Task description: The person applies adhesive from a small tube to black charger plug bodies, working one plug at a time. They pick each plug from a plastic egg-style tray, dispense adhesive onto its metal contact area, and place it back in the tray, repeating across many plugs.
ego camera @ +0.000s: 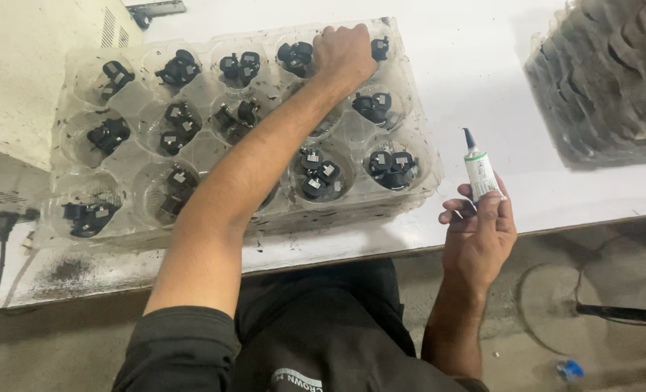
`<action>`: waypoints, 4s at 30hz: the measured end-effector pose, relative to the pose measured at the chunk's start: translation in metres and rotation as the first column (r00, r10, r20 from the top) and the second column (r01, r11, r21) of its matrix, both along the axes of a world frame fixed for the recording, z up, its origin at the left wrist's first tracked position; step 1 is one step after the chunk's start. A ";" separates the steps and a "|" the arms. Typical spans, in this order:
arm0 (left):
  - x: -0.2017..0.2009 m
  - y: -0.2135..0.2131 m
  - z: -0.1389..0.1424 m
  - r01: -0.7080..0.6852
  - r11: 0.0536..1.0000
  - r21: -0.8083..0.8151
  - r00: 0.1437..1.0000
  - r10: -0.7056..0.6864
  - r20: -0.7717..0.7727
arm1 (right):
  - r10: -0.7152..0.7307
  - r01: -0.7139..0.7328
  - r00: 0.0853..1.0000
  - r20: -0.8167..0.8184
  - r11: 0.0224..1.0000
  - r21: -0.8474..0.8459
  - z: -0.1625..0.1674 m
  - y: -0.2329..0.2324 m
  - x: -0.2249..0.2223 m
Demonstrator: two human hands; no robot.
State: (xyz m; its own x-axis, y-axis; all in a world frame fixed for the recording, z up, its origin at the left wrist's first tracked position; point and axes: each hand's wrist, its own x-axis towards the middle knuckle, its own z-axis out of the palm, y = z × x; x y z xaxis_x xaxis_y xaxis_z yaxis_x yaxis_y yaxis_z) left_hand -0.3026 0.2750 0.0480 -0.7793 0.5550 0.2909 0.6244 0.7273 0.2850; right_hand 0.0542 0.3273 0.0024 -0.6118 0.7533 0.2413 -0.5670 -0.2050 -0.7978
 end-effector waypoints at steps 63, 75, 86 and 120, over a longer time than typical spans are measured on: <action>0.264 -0.262 -0.040 -0.606 -0.017 0.795 0.441 -0.839 0.318 | -0.181 -0.025 0.980 0.084 0.309 0.951 0.030 -0.137 0.013; 0.265 -0.262 -0.041 -0.616 -0.026 0.787 0.446 -0.836 0.321 | -0.177 -0.034 0.980 0.087 0.286 0.957 0.032 -0.137 0.017; 0.271 -0.258 -0.048 -0.726 0.044 0.686 0.335 -0.849 0.409 | -0.229 0.033 0.973 0.015 0.206 0.978 0.023 -0.135 0.020; 0.272 -0.256 -0.058 -0.754 0.033 0.656 0.352 -0.823 0.446 | -0.229 0.034 0.973 0.022 0.238 0.971 0.014 -0.133 0.010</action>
State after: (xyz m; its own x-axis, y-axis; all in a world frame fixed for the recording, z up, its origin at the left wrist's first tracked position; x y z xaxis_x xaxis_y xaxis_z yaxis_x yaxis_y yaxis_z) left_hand -0.0307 0.0187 -0.0101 -0.8539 0.4952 -0.1601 -0.4868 -0.6512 0.5821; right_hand 0.0642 0.1941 0.0162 -0.6246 0.0919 0.7755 -0.3770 0.8342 -0.4025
